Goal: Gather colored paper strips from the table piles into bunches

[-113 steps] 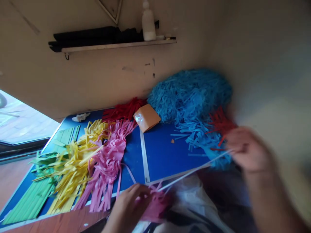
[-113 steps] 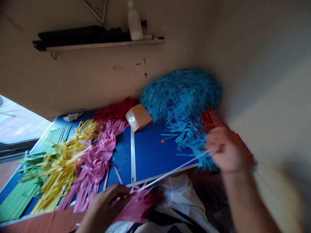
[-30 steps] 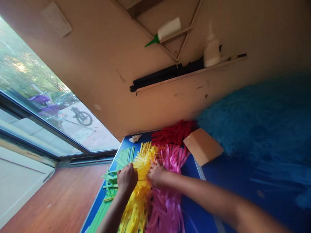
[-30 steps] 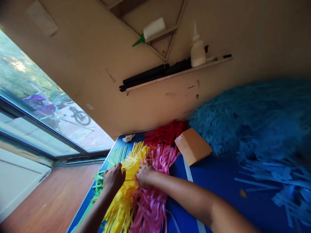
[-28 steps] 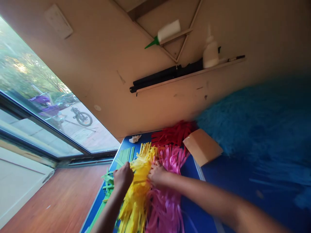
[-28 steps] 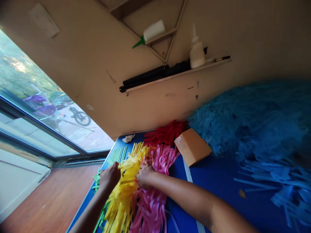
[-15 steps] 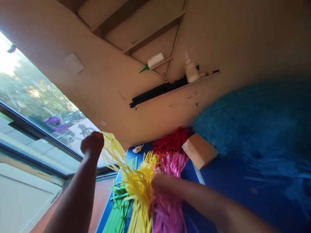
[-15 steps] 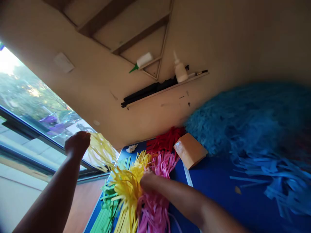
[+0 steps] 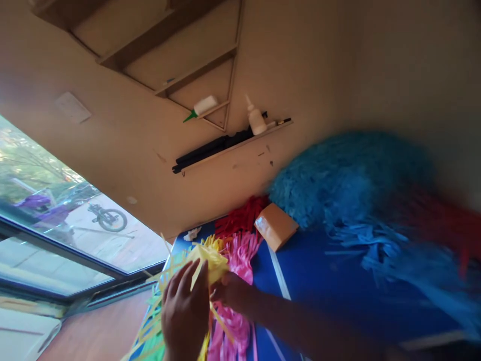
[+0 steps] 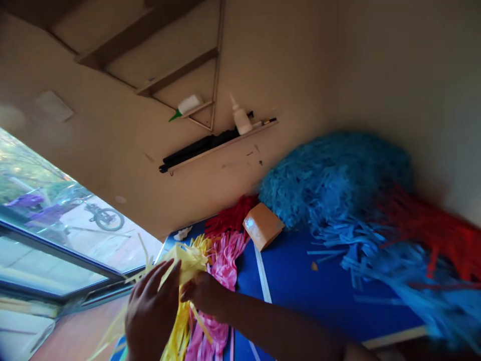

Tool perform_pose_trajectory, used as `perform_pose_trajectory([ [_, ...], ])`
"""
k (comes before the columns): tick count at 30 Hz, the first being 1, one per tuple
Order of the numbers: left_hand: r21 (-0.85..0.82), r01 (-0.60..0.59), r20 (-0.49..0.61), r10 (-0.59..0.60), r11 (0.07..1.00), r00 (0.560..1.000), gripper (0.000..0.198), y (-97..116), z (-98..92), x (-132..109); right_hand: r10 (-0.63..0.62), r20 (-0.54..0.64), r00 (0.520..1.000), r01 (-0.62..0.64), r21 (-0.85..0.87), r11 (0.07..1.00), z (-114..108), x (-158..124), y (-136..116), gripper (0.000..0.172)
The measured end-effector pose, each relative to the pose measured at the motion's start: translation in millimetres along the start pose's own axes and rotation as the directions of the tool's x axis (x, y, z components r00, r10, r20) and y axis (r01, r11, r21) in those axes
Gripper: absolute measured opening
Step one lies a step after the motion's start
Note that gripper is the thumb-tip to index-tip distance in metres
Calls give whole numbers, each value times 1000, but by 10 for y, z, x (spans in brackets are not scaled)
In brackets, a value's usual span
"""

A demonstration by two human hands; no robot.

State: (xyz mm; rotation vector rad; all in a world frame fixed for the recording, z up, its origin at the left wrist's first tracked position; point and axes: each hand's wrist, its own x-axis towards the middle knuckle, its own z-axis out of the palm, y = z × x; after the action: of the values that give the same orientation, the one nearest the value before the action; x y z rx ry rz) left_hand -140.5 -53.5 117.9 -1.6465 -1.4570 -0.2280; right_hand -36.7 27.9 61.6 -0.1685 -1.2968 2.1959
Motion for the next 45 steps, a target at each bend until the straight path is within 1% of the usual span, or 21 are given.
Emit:
perform_pose_trajectory([
  [3,-143,165,11,-165,976,986,52,499,130,-513,25,29,999,-35,404,914,-248,-340,90,28],
  [6,-289,212,62,-203,934,977,60,1084,367,-841,41,39,998,-56,567,822,-549,-627,169,47],
  [11,-452,171,140,-120,875,983,47,1930,697,-994,44,-403,914,152,440,885,-1468,-1083,-33,49],
  [13,-498,144,206,-45,855,978,47,2196,757,-1011,-8,-584,812,148,194,970,-1924,-1432,-305,43],
  [15,-524,126,263,19,843,965,50,2421,782,-1020,-140,-775,616,55,-135,989,-2268,-1825,-600,38],
  [18,-533,132,341,70,836,937,54,2657,777,-994,-416,-820,392,-77,-480,874,-2367,-2255,-790,43],
  [19,-529,148,372,72,835,926,54,2706,766,-974,-537,-743,400,-146,-630,763,-2286,-2323,-740,44],
  [20,-527,164,397,70,834,915,53,2739,752,-952,-642,-607,468,-226,-784,578,-2166,-2352,-637,44],
  [21,-524,179,418,68,833,906,51,2758,734,-929,-658,-445,607,-263,-894,363,-2028,-2348,-499,42],
  [22,-522,188,429,66,832,901,50,2767,714,-909,-551,-282,786,-212,-959,187,-1894,-2319,-350,39],
  [23,-522,192,434,65,831,899,48,2769,692,-893,-410,-164,897,-146,-986,75,-1783,-2276,-212,39],
  [24,-522,191,434,66,831,899,46,2765,672,-881,-289,-101,952,-105,-994,1,-1711,-2233,-106,38],
  [26,-518,190,436,67,834,897,46,2756,636,-868,-228,-146,963,-177,-977,-122,-1698,-2192,-24,37],
  [28,-512,202,449,60,835,891,47,2758,614,-862,-415,-293,861,-411,-882,-230,-1808,-2241,-91,35],
  [30,-513,224,468,52,829,882,47,2771,606,-853,-588,-308,748,-543,-793,-276,-1923,-2339,-202,34],
  [31,-520,233,474,51,822,879,47,2776,606,-847,-590,-251,767,-502,-808,-309,-1956,-2381,-238,34],
  [33,-547,234,474,67,804,878,46,2765,614,-840,-404,-62,913,-221,-905,-362,-1974,-2412,-237,35],
  [34,-567,225,465,81,793,882,46,2742,621,-841,-263,44,964,-48,-940,-337,-1972,-2398,-205,34],
  [36,-622,192,426,123,759,896,43,2645,633,-850,-55,172,983,157,-965,-211,-1985,-2326,-117,26],
  [40,-738,245,416,138,629,899,32,2311,640,-843,-15,42,999,42,-999,-9,-2086,-2160,-59,12],
  [45,-573,583,706,-14,575,708,29,2080,699,-712,-90,-218,972,-212,-975,73,-2086,-2012,-87,14],
])
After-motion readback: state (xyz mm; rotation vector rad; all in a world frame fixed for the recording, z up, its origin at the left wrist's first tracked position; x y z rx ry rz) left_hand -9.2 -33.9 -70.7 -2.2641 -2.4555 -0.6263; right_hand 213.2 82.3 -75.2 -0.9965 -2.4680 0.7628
